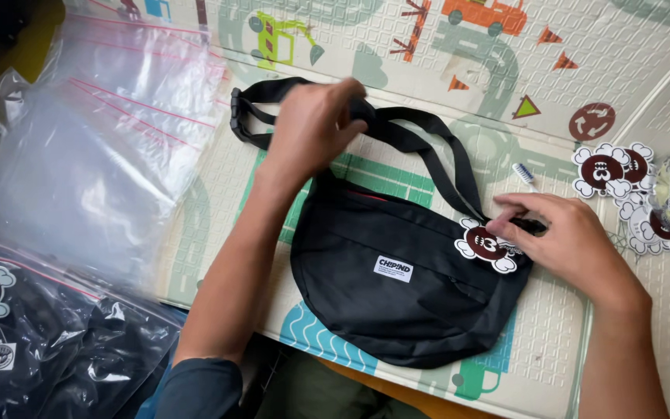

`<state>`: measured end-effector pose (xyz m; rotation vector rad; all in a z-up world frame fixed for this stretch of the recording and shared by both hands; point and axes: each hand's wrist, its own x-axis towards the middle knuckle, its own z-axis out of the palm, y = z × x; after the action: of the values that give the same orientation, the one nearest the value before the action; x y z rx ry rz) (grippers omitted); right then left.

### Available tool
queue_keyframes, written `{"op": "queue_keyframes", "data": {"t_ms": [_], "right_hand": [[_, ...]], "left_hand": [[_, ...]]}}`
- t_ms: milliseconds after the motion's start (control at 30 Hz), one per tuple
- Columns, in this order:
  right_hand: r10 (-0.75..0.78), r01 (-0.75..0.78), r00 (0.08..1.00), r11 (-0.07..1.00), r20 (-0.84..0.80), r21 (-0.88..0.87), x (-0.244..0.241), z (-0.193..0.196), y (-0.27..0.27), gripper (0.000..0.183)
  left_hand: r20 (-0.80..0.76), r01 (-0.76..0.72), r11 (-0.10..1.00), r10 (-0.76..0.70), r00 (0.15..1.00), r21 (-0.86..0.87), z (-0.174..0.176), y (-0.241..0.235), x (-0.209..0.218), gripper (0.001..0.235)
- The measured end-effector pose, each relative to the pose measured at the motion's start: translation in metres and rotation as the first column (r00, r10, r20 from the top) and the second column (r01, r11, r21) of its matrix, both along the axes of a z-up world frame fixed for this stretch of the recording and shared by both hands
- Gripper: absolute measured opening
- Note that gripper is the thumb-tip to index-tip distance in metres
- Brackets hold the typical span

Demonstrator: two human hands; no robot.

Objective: The person places a black fanny pack into a clear plastic bag and seals it. They then take another black fanny pack and use a white toothbrush to scrub the exterior fabric and zipper areas.

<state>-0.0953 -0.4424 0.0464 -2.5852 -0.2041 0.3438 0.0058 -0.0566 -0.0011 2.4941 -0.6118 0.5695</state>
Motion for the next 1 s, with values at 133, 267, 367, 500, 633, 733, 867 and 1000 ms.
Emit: {"op": "queue_keyframes", "data": {"t_ms": [133,267,367,500,633,733,867,1000], "right_hand": [[-0.007,0.009,0.994,1.0,0.113,-0.016,0.014,-0.011,0.011,0.062],[-0.022,0.019,0.998,0.998,0.057,0.059,0.039,-0.009,0.053,0.096],[0.122,-0.136,0.979,0.988,0.164,0.075,0.06,-0.047,0.062,0.076],[0.353,-0.377,0.923,0.911,0.156,0.17,0.049,-0.043,0.097,0.035],[0.395,-0.397,0.918,0.902,0.047,0.168,0.039,-0.029,0.099,0.032],[0.465,-0.453,0.885,0.866,-0.007,0.211,0.034,-0.03,0.095,0.031],[0.505,-0.489,0.862,0.85,-0.043,0.196,0.025,0.021,0.111,0.033],[0.303,-0.314,0.945,0.946,0.12,0.082,0.031,0.043,0.095,0.028]], "left_hand": [[-0.174,-0.003,0.99,0.028,0.984,0.14,-0.024,-0.04,-0.006,0.063],[-0.062,0.127,0.989,-0.123,0.991,0.074,-0.035,-0.062,-0.011,0.067],[-0.102,0.185,0.982,-0.181,0.978,0.032,-0.041,-0.067,-0.009,0.073],[-0.196,0.309,0.937,-0.338,0.921,-0.165,-0.038,-0.064,-0.013,0.061],[-0.192,0.323,0.918,-0.368,0.91,-0.228,-0.041,-0.076,-0.018,0.051],[-0.214,0.304,0.944,-0.326,0.921,-0.13,-0.033,-0.079,-0.023,0.047],[-0.242,0.287,0.954,-0.3,0.923,-0.089,-0.048,-0.081,-0.011,0.041],[-0.179,0.246,0.969,-0.238,0.955,0.023,-0.051,-0.07,-0.011,0.035]]}}
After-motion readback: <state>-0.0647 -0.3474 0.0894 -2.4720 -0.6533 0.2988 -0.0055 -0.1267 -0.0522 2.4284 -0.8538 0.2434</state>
